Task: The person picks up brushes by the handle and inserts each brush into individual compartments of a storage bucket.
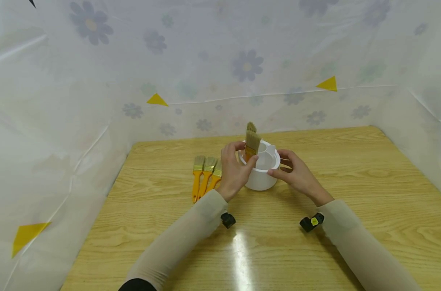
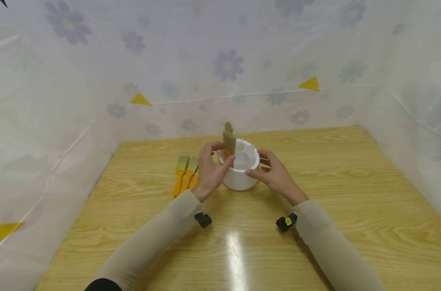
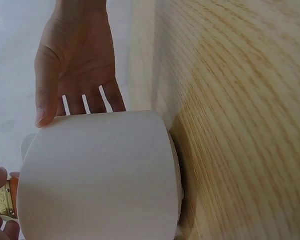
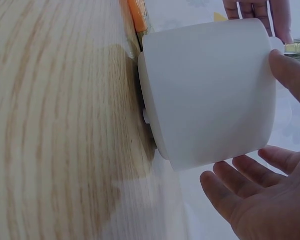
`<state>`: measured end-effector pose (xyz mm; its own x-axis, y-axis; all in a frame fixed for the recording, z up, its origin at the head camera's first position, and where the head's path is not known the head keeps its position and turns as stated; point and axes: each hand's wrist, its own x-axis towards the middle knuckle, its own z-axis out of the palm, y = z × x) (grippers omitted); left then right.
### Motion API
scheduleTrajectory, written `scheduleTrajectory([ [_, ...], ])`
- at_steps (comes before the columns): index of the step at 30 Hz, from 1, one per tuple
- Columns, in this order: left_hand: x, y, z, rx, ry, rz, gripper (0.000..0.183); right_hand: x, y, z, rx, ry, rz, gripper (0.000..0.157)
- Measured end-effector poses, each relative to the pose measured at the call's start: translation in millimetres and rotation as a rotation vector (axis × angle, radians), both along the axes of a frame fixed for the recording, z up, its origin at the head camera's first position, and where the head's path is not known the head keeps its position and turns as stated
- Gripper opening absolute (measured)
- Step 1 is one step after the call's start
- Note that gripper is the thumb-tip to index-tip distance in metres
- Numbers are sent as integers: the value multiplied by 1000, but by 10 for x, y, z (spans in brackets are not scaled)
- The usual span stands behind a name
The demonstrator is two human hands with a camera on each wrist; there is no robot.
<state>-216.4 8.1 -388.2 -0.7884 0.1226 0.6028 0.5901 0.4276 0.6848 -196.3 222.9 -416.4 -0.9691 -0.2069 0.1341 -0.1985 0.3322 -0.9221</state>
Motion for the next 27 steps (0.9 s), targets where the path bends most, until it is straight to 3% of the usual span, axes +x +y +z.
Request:
scheduleTrajectory([
  [27, 31, -167, -15, 7, 22, -21, 43, 7, -6, 10, -3, -6, 3, 77],
])
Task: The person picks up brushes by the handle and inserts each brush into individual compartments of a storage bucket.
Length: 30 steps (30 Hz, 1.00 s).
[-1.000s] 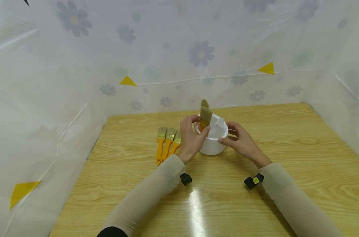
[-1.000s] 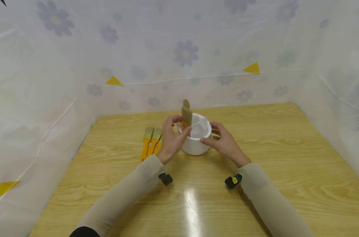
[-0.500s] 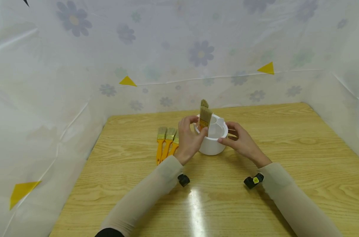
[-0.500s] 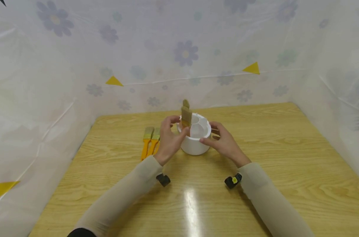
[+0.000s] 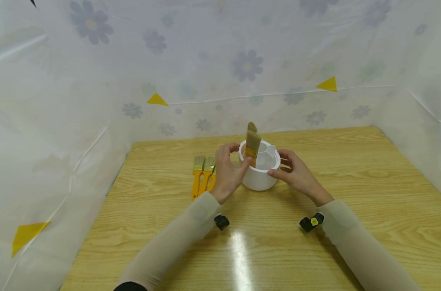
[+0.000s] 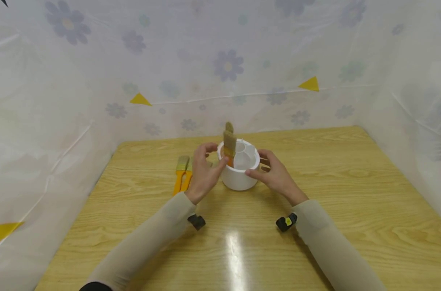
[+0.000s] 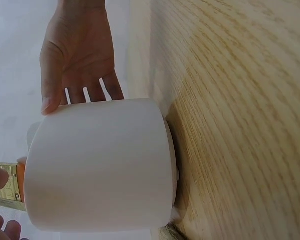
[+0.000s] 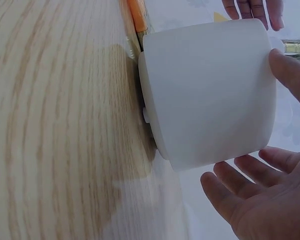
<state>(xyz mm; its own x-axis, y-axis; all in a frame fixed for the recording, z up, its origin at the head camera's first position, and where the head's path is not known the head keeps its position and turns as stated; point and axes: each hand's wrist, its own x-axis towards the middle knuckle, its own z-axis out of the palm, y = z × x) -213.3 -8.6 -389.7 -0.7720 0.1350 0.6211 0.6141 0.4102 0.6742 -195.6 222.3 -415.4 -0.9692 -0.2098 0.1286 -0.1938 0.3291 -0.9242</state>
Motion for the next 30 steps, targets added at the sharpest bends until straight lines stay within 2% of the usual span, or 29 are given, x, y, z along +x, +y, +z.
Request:
scheduleTrajectory([
  [10, 3, -51, -21, 3, -6, 10, 42, 3, -2, -11, 23, 4, -26, 77],
  [17, 10, -118, -14, 10, -39, 11, 41, -1, 8, -7, 22, 16, -4, 77],
  [24, -7, -205, -14, -2, -16, 11, 40, -7, 16, -13, 15, 19, 9, 76],
  [30, -2, -260, 0, -12, -34, 34, 40, -16, 18, -17, 15, 16, 7, 74],
])
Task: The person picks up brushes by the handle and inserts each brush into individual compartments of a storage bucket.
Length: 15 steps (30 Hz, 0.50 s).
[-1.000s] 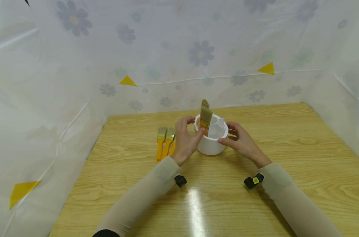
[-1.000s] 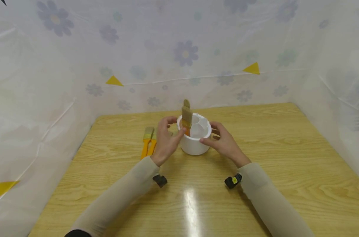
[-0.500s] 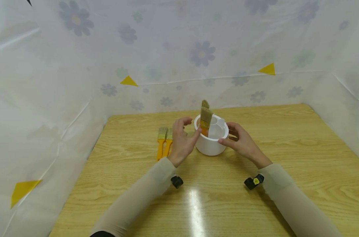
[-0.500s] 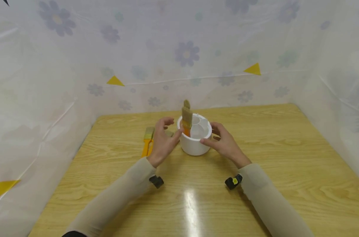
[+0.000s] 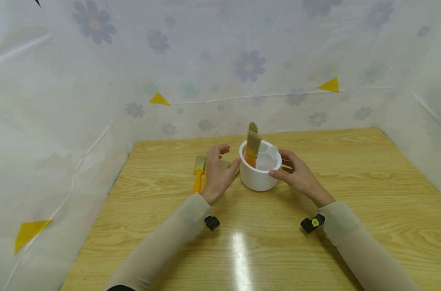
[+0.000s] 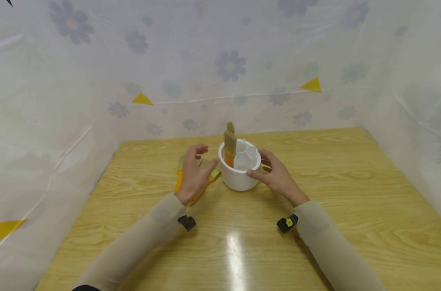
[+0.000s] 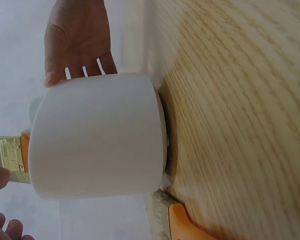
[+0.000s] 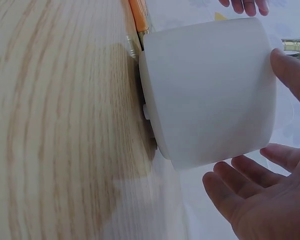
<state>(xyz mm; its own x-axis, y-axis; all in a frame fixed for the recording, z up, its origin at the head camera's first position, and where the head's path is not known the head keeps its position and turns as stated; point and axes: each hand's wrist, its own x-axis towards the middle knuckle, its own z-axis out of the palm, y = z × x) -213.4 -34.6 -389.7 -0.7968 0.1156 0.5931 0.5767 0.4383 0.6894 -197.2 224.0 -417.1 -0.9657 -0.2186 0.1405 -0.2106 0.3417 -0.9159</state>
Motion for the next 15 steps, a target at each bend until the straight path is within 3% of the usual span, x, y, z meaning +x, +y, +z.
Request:
scheduleTrajectory([
  [6, 18, -58, 4, 41, -40, -10, 40, 31, -23, 65, -8, -16, 5, 75],
  [15, -6, -146, -19, 37, -14, -16, 38, 165, -93, 301, 2, -16, 21, 73],
])
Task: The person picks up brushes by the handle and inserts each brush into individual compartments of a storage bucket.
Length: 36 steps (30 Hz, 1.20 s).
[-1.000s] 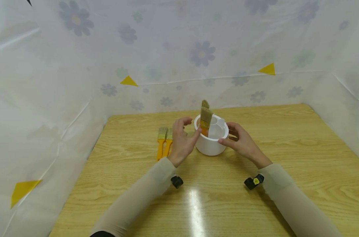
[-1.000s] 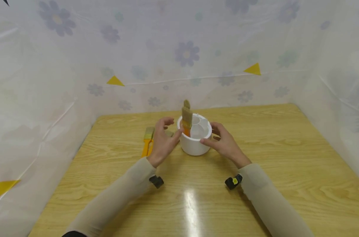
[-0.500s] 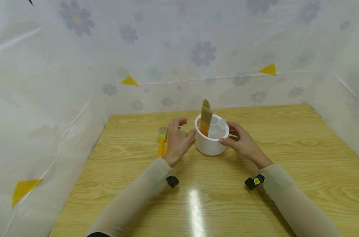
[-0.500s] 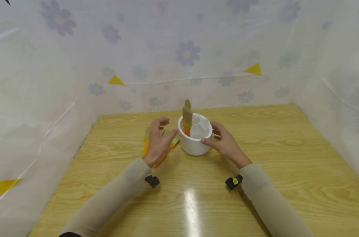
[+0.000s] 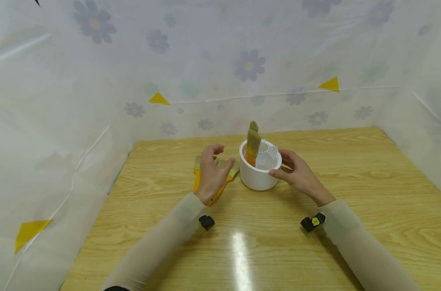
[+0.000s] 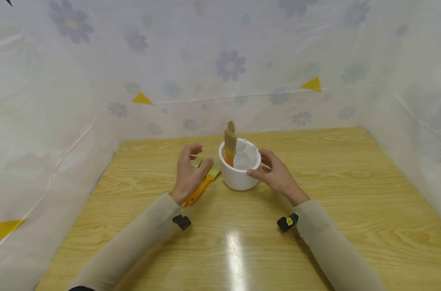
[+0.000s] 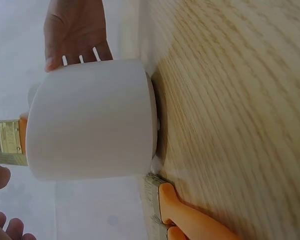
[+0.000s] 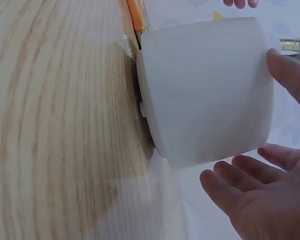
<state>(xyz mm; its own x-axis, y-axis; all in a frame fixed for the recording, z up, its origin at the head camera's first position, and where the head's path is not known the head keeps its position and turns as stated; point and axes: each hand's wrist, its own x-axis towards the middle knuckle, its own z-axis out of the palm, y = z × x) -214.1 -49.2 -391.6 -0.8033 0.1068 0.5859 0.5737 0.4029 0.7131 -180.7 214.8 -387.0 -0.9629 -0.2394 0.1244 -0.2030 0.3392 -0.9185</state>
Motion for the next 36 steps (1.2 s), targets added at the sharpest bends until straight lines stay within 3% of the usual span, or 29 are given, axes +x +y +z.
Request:
scheduleTrajectory([
  [10, -6, -157, -54, -7, -28, 25, 39, -131, 90, -236, -1, -19, -26, 74],
  [19, -10, -295, -80, -28, -15, 56, 39, -19, 10, -42, 4, -23, -27, 72],
  [28, -8, -434, -105, -41, -54, 74, 38, -131, 79, -245, 35, 16, -60, 71],
  [36, -23, -537, -135, -47, -36, 77, 37, -158, 93, -265, 40, 17, -43, 73],
])
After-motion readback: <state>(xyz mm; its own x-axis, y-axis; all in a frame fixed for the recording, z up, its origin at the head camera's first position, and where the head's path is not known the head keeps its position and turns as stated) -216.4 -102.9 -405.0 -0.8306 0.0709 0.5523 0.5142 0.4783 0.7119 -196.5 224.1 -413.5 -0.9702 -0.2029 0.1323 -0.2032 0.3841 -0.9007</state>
